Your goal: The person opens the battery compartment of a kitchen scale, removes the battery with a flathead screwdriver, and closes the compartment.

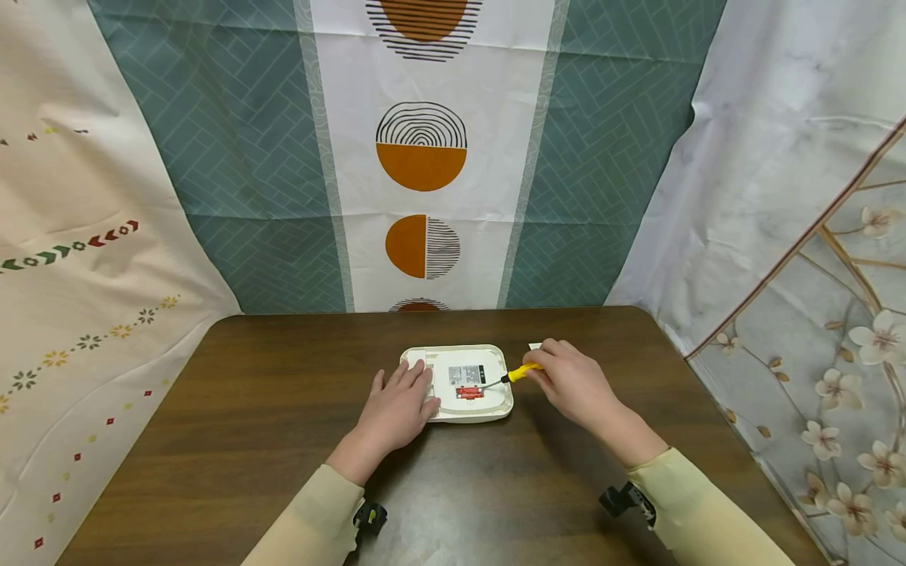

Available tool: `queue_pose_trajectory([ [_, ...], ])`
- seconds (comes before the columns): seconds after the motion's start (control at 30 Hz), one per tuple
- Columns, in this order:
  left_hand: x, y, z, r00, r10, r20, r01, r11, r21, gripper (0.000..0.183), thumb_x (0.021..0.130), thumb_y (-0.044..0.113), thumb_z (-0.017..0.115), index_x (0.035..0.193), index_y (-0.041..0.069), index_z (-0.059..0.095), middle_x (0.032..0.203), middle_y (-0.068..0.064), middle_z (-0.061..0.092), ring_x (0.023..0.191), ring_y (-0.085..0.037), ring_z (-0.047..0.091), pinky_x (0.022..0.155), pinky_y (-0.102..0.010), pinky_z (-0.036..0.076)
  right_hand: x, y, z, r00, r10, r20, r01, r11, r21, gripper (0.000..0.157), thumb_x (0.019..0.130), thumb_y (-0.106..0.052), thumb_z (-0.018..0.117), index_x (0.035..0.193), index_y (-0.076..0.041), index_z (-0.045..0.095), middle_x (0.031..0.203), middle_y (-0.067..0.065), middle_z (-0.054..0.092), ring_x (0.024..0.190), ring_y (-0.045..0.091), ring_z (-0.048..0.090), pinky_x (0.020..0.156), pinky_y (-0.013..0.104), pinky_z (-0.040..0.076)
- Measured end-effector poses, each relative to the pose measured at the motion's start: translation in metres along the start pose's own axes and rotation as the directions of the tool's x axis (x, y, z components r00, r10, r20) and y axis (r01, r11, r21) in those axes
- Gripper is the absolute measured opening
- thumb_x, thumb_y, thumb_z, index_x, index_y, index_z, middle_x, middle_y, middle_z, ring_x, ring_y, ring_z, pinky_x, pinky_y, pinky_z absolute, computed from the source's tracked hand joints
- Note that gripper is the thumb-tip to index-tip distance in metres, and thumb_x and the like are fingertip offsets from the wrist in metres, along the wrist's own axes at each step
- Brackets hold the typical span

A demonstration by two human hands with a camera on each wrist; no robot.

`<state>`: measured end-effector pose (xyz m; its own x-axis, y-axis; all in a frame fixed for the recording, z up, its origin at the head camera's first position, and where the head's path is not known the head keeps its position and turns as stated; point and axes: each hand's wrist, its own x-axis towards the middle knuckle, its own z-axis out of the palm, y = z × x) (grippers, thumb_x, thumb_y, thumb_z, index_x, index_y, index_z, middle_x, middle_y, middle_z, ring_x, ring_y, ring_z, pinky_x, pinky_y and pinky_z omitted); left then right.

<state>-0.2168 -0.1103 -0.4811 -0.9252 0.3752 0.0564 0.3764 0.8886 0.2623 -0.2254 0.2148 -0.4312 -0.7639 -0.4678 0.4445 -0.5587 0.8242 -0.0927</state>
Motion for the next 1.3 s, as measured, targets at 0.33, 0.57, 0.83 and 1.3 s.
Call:
queue_pose_trajectory([
  [0.33, -0.001, -0.002, -0.001, 1.0, 0.009, -0.006, -0.01, 1.0, -0.017, 0.062, 0.114, 0.04, 0.061, 0.164, 0.005, 0.052, 0.174, -0.016, 0.041, 0.164, -0.043, 0.03, 0.13, -0.068, 0.021, 0.01, -0.009, -0.002, 0.996, -0.073, -0.048, 0.071, 0.996, -0.055, 0.021, 0.085, -0.007, 0.096, 0.098, -0.011, 0.08, 0.088, -0.002, 0.061, 0.083, 0.023, 0.061, 0.067, 0.039, 0.057],
  [0.57, 0.0, -0.002, 0.0, 1.0, 0.01, -0.006, -0.01, 1.0, -0.022, 0.062, 0.115, 0.039, 0.061, 0.165, 0.004, 0.051, 0.175, -0.017, 0.04, 0.164, -0.043, 0.029, 0.131, -0.066, 0.021, 0.013, -0.005, -0.001, 0.999, -0.032, -0.012, 0.031, 0.999, -0.037, 0.019, 0.085, -0.01, 0.097, 0.097, -0.009, 0.082, 0.084, -0.002, 0.059, 0.078, 0.022, 0.059, 0.065, 0.037, 0.054],
  [0.83, 0.0, 0.0, 0.001, 1.0, 0.009, 0.004, -0.009, 1.0, -0.014, 0.062, 0.115, 0.039, 0.059, 0.165, 0.005, 0.05, 0.175, -0.016, 0.039, 0.164, -0.043, 0.029, 0.13, -0.067, 0.02, 0.006, 0.009, 0.0, 0.996, 0.065, 0.058, -0.068, 0.996, 0.054, 0.012, 0.092, -0.013, 0.091, 0.099, -0.009, 0.082, 0.083, -0.003, 0.059, 0.075, 0.018, 0.055, 0.067, 0.038, 0.051],
  [1.3, 0.0, 0.0, 0.001, 1.0, -0.004, 0.009, 0.004, 1.0, -0.008, 0.063, 0.116, 0.041, 0.058, 0.167, 0.006, 0.048, 0.176, -0.015, 0.038, 0.165, -0.042, 0.027, 0.13, -0.069, 0.02, -0.002, 0.024, 0.004, 0.958, 0.191, 0.215, -0.228, 0.96, 0.164, 0.008, 0.106, -0.02, 0.077, 0.102, -0.014, 0.081, 0.094, -0.005, 0.069, 0.082, 0.016, 0.06, 0.079, 0.044, 0.054],
])
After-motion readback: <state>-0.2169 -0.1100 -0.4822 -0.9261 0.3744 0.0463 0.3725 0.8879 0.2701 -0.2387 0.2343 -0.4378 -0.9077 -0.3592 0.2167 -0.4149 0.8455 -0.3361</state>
